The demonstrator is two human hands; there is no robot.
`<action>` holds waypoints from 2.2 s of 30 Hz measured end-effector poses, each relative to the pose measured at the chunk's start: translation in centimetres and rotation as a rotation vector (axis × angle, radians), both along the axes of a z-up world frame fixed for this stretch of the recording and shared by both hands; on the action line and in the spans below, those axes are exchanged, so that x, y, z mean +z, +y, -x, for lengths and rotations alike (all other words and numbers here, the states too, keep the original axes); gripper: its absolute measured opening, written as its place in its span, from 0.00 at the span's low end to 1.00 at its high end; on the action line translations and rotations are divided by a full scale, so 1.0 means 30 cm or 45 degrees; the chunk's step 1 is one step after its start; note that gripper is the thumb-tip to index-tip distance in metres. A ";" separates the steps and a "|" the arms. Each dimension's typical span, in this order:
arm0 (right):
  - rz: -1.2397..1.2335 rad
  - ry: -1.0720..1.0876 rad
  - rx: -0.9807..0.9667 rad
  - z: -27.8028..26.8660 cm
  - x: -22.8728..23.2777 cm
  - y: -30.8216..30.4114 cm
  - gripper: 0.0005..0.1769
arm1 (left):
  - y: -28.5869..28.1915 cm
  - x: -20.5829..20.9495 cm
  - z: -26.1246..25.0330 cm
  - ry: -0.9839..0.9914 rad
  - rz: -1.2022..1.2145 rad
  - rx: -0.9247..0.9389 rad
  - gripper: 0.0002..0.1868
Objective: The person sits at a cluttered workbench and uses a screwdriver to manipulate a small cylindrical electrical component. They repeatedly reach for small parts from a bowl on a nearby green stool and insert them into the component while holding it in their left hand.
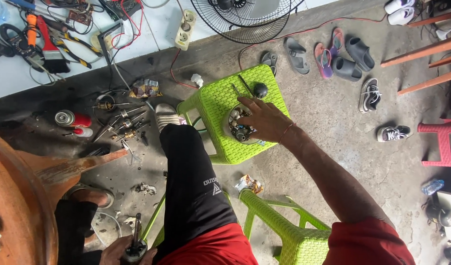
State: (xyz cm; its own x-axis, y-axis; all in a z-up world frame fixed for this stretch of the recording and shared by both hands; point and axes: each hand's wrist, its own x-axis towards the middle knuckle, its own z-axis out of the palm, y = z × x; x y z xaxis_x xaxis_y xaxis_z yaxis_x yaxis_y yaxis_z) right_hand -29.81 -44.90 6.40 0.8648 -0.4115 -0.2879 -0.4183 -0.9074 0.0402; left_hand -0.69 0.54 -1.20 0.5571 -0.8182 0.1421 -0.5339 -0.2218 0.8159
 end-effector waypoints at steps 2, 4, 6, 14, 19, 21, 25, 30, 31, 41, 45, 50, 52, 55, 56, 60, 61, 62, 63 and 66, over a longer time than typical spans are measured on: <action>-0.055 0.057 -0.030 -0.002 -0.013 0.001 0.36 | -0.004 -0.005 -0.005 -0.011 0.119 -0.047 0.33; 0.010 0.092 0.042 -0.004 -0.010 -0.008 0.36 | -0.021 0.041 0.002 0.025 -0.143 0.009 0.30; -0.026 -0.114 0.036 0.027 -0.026 -0.028 0.23 | -0.025 0.038 -0.005 0.061 -0.148 -0.005 0.29; -0.506 -0.456 -0.565 0.060 -0.105 -0.033 0.23 | -0.047 0.173 0.063 0.373 -0.305 0.177 0.24; -0.592 -0.249 -1.002 0.122 -0.240 -0.098 0.35 | 0.013 0.038 0.107 0.680 0.136 0.496 0.27; -0.650 -0.103 -1.066 0.013 -0.091 -0.043 0.31 | 0.003 0.128 0.108 0.878 0.118 0.585 0.25; -0.430 0.055 -1.034 0.056 -0.081 -0.045 0.22 | -0.037 0.237 0.066 1.458 0.053 0.609 0.19; -0.458 -0.359 -0.846 -0.036 0.155 0.117 0.18 | -0.008 0.277 0.050 1.591 0.298 0.536 0.09; -0.478 -0.581 -0.621 -0.052 0.191 0.153 0.18 | -0.006 0.278 0.047 1.550 0.349 0.479 0.08; -1.087 -0.961 -0.408 -0.758 0.280 0.830 0.18 | 0.152 0.614 -0.088 0.795 0.492 0.606 0.16; -1.519 -0.832 -0.281 -0.952 0.351 1.031 0.23 | 0.250 0.672 -0.187 0.430 0.329 0.773 0.47; -1.264 -0.766 -0.082 -1.033 0.337 1.131 0.27 | 0.305 0.630 -0.221 0.377 0.389 0.749 0.43; -1.469 -0.662 -0.250 -1.051 0.346 1.151 0.26 | 0.310 0.600 -0.223 0.459 0.424 0.737 0.41; -1.714 -0.658 -0.327 -1.071 0.370 1.173 0.26 | 0.335 0.586 -0.241 0.435 0.398 0.711 0.42; -1.721 -0.654 -0.318 -1.075 0.377 1.179 0.26 | 0.330 0.592 -0.241 0.429 0.397 0.720 0.42; -1.759 -0.612 -0.307 -1.086 0.389 1.183 0.31 | 0.304 0.568 -0.225 0.437 0.577 1.019 0.32; -1.793 -0.568 -0.367 -1.087 0.387 1.182 0.33 | 0.297 0.548 -0.217 0.452 0.662 1.159 0.25; -1.793 -0.566 -0.362 -1.085 0.398 1.175 0.33 | 0.295 0.552 -0.219 0.450 0.664 1.162 0.25; -1.653 -0.517 -0.268 -1.082 0.407 1.169 0.32 | 0.293 0.557 -0.221 0.438 0.644 1.166 0.26; -1.156 -0.562 -0.089 -1.078 0.391 1.161 0.37 | 0.295 0.554 -0.214 0.409 0.614 1.178 0.27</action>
